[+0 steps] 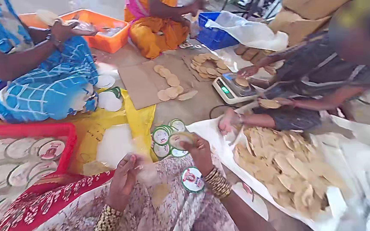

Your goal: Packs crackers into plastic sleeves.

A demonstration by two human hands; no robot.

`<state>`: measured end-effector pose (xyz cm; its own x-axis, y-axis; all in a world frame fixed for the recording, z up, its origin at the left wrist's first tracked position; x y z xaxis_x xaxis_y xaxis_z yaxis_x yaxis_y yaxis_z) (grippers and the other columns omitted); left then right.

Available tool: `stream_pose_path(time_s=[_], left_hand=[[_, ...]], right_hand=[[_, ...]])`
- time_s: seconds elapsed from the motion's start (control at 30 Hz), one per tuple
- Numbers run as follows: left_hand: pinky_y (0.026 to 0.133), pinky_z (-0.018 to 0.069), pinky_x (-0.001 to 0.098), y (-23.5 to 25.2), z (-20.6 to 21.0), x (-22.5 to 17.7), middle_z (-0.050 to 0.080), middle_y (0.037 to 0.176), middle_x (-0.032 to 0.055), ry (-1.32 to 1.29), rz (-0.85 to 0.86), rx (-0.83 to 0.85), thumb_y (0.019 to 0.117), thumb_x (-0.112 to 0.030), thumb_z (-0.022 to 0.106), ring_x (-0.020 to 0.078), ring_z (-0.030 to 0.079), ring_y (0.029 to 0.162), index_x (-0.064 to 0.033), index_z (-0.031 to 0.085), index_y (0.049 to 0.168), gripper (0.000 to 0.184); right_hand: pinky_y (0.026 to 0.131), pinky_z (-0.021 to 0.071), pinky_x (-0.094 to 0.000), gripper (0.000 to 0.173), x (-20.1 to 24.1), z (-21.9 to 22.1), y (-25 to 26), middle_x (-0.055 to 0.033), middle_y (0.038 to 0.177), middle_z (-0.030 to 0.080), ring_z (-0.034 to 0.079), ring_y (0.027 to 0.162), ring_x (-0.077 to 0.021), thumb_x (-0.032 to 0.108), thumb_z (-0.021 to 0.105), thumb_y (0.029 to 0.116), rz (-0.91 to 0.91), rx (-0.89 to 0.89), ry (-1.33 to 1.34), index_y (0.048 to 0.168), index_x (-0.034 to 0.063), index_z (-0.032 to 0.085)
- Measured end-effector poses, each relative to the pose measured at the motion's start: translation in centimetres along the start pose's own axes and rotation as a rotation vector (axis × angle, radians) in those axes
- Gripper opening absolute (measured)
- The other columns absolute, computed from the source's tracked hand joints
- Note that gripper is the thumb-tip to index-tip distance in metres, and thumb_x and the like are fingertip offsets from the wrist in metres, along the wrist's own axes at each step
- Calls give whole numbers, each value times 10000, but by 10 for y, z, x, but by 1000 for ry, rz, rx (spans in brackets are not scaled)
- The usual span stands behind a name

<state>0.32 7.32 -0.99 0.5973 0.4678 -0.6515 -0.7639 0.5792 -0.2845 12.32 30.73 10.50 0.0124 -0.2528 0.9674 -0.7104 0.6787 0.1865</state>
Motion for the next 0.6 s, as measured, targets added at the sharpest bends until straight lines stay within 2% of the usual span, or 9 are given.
stream_pose_path(time_s=[0.03, 0.1, 0.17, 0.23, 0.33, 0.4, 0.47, 0.53, 0.6], left_hand=[[795, 632, 351, -11, 4, 12, 767, 1038, 106, -38, -48, 45, 971, -210, 648, 198, 752, 925, -108, 719, 1005, 129], [917, 598, 475, -38, 18, 37, 709, 1230, 169, -88, -168, 122, 925, -292, 743, 301, 709, 1100, -58, 665, 1166, 345], [781, 638, 365, -68, 29, 57, 763, 1016, 74, -67, -252, -10, 1014, -201, 563, 185, 752, 895, -98, 675, 1067, 161], [676, 624, 271, -90, 38, 73, 758, 860, 21, -38, -329, -98, 1074, -157, 406, 105, 734, 742, -119, 688, 969, 303], [695, 632, 298, -104, 43, 89, 753, 887, 64, -8, -415, -92, 1075, -136, 402, 142, 742, 767, -71, 666, 1022, 277], [716, 634, 310, -104, 41, 88, 748, 901, 63, 58, -409, -121, 1065, -124, 432, 146, 741, 785, -64, 627, 1066, 204], [730, 630, 313, -104, 36, 83, 746, 909, 50, 148, -357, -169, 1078, -130, 422, 139, 738, 796, -61, 600, 1113, 194], [770, 621, 321, -101, 35, 73, 727, 944, 47, 181, -277, -199, 1088, -128, 419, 140, 726, 838, -37, 572, 1156, 190], [761, 625, 318, -99, 33, 63, 732, 929, 36, 138, -194, -206, 1086, -127, 423, 133, 727, 830, -53, 602, 1115, 196]], right_hand=[[838, 607, -286, 166, 13, 0, -21, -56, 949, 760, 723, 896, -82, 56, 739, 859, -166, 35, -151, 1004, -25, 740], [933, 567, -401, 155, 36, 9, -64, -86, 1020, 768, 715, 1026, -207, 96, 633, 921, -486, 137, -438, 972, 58, 774], [987, 519, -443, 180, 49, 22, -100, -40, 1036, 762, 684, 1090, -259, 79, 609, 922, -691, 189, -652, 928, 158, 770], [1047, 468, -426, 195, 53, 28, -124, -8, 1038, 757, 657, 1134, -247, 21, 631, 879, -769, 231, -730, 887, 170, 756], [1084, 450, -447, 189, 52, 32, -144, -18, 1042, 765, 654, 1165, -257, -13, 658, 829, -738, 314, -697, 894, 119, 779], [1091, 448, -510, 187, 51, 33, -149, -38, 1066, 761, 638, 1211, -291, 1, 698, 811, -656, 412, -664, 951, 97, 778], [1094, 432, -572, 227, 53, 24, -156, -96, 1184, 738, 587, 1288, -356, 34, 716, 791, -553, 506, -570, 1010, 50, 776], [1128, 404, -551, 286, 71, 1, -155, -133, 1320, 684, 531, 1357, -370, 99, 677, 831, -462, 479, -425, 1097, 46, 769], [1193, 349, -469, 388, 101, -20, -157, -130, 1432, 605, 452, 1427, -298, 276, 599, 941, -383, 493, -148, 1245, 64, 716]])
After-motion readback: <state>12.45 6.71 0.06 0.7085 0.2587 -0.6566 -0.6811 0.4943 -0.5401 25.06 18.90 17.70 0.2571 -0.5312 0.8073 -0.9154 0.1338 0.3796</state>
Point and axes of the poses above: each hand's wrist, its own y-axis towards the middle knuckle, its own z-axis out of the palm, x = y × z, the point moved 10 cm from there along y, towards the middle knuckle
